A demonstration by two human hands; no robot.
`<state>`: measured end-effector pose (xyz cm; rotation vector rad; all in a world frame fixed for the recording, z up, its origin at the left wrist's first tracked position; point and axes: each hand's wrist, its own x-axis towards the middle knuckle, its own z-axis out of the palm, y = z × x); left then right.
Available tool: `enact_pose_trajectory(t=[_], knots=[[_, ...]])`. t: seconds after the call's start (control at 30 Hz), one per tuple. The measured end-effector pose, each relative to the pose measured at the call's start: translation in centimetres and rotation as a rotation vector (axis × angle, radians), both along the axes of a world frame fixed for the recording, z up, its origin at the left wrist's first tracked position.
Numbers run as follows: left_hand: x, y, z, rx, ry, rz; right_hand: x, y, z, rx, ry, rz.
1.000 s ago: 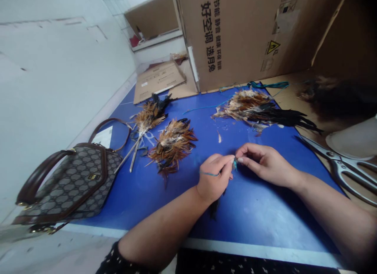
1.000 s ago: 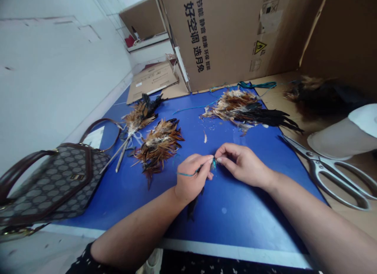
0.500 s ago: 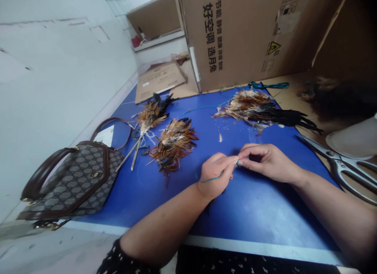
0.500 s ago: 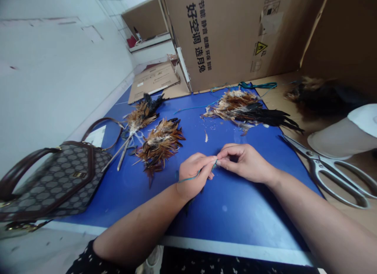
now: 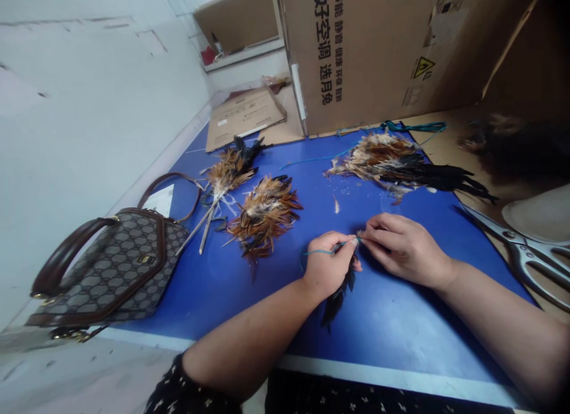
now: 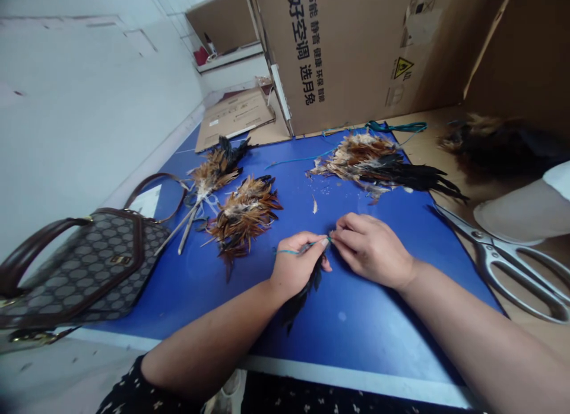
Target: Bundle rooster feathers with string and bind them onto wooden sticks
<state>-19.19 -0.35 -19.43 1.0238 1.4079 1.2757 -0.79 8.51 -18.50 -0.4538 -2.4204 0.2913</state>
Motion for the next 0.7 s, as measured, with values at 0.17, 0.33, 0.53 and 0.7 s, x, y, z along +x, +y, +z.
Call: enact_pose_trajectory(t=[0.17,0.33,0.53,0.7], knots=[[-0.2,0.3,-0.4,0.013,-0.037,0.133,-0.5,-0.6,0.2,0.069,-0.109,-0.109],[-0.5,0.3,-1.3,0.075,0.030,0.163,-0.7,-0.4,-0.1,0.050,-0.296,-0.167],[-0.9,0.6,-0.7,0.315,0.006,0.144,-0.6,-0.3,-0.4,-0.004,-0.368,-0.207],[-0.8,0.2,0.5,0.294,-0.157,-0.080,-0.5,-0.2,-0.5,-0.062,-0.375,-0.180]])
